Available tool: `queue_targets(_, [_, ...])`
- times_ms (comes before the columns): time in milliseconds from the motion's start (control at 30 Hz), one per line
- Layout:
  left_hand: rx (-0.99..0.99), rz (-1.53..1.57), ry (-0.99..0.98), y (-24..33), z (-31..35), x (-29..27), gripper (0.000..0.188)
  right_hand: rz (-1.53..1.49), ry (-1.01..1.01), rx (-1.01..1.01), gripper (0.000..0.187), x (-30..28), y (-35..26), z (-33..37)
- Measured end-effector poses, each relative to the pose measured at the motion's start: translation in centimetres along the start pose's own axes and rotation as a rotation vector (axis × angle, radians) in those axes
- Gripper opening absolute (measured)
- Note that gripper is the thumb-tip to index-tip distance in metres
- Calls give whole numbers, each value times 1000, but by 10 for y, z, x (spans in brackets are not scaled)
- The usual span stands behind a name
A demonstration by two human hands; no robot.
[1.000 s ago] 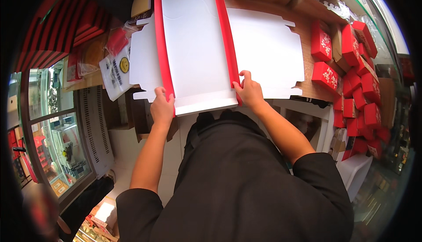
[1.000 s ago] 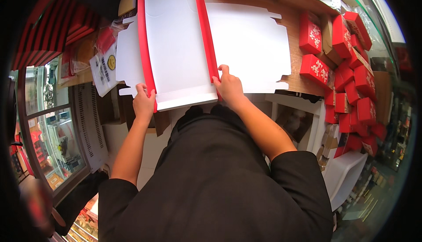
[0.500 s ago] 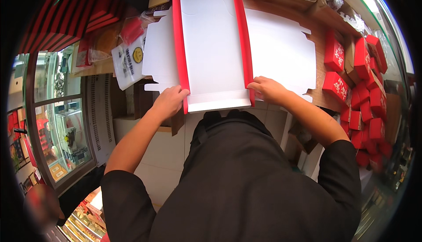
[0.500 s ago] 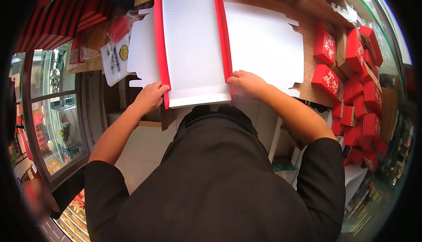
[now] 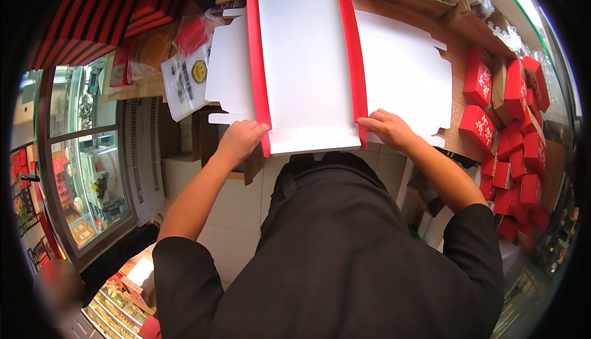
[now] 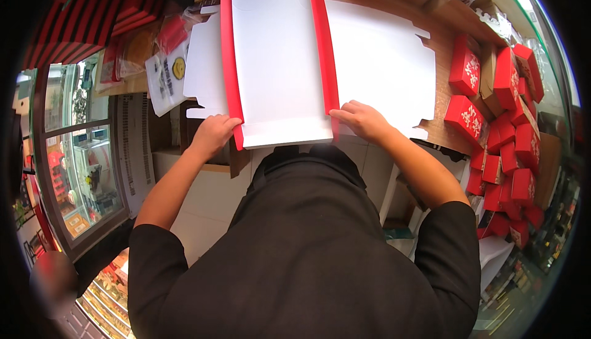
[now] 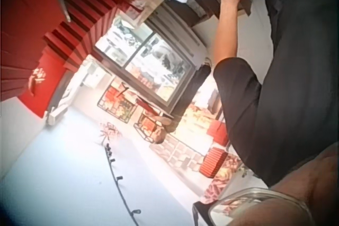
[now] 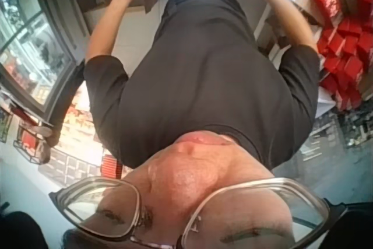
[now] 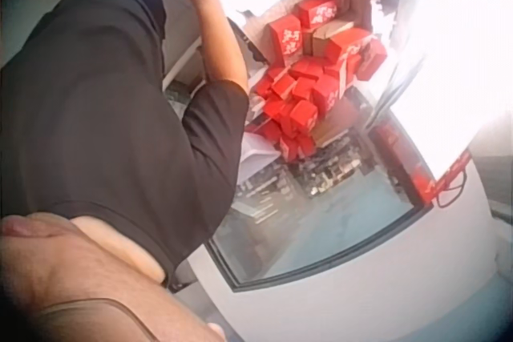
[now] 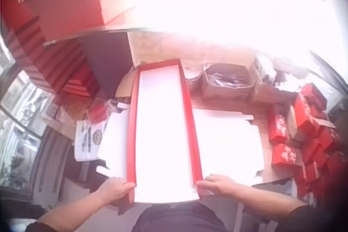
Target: The person assembles flat white cardboard boxes by folding the sides and securing them with red tape. They repeatedly pick up a flat box, fold the flaps, apply tape to the seams, and place the finished box on a stack.
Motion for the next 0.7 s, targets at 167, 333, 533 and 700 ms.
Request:
queue_targets(167, [0,-103,-11,5,0,0,23,114,-6,12,35,6,1,1])
queue_targets(333, [-76,101,91,-10,12,5,25,1,41,21,38,6,15,9])
queue_targets(533, [-474,865,501,-35,33,-25,21,-858,430,446,19,-22,30,15])
queue_targets(700, [-437,1341,772,-23,11,-91,27,-1261,708,179,27,-74,-1,-6])
Point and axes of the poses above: each hand's wrist, its own z-axis away from the middle knuckle, its own x-axis out of the palm, y = z × x, the point moved 10 cm from there along -z, towards the middle knuckle, and after that the axes turned 7 degrees about -z, right-handed, at the moved point
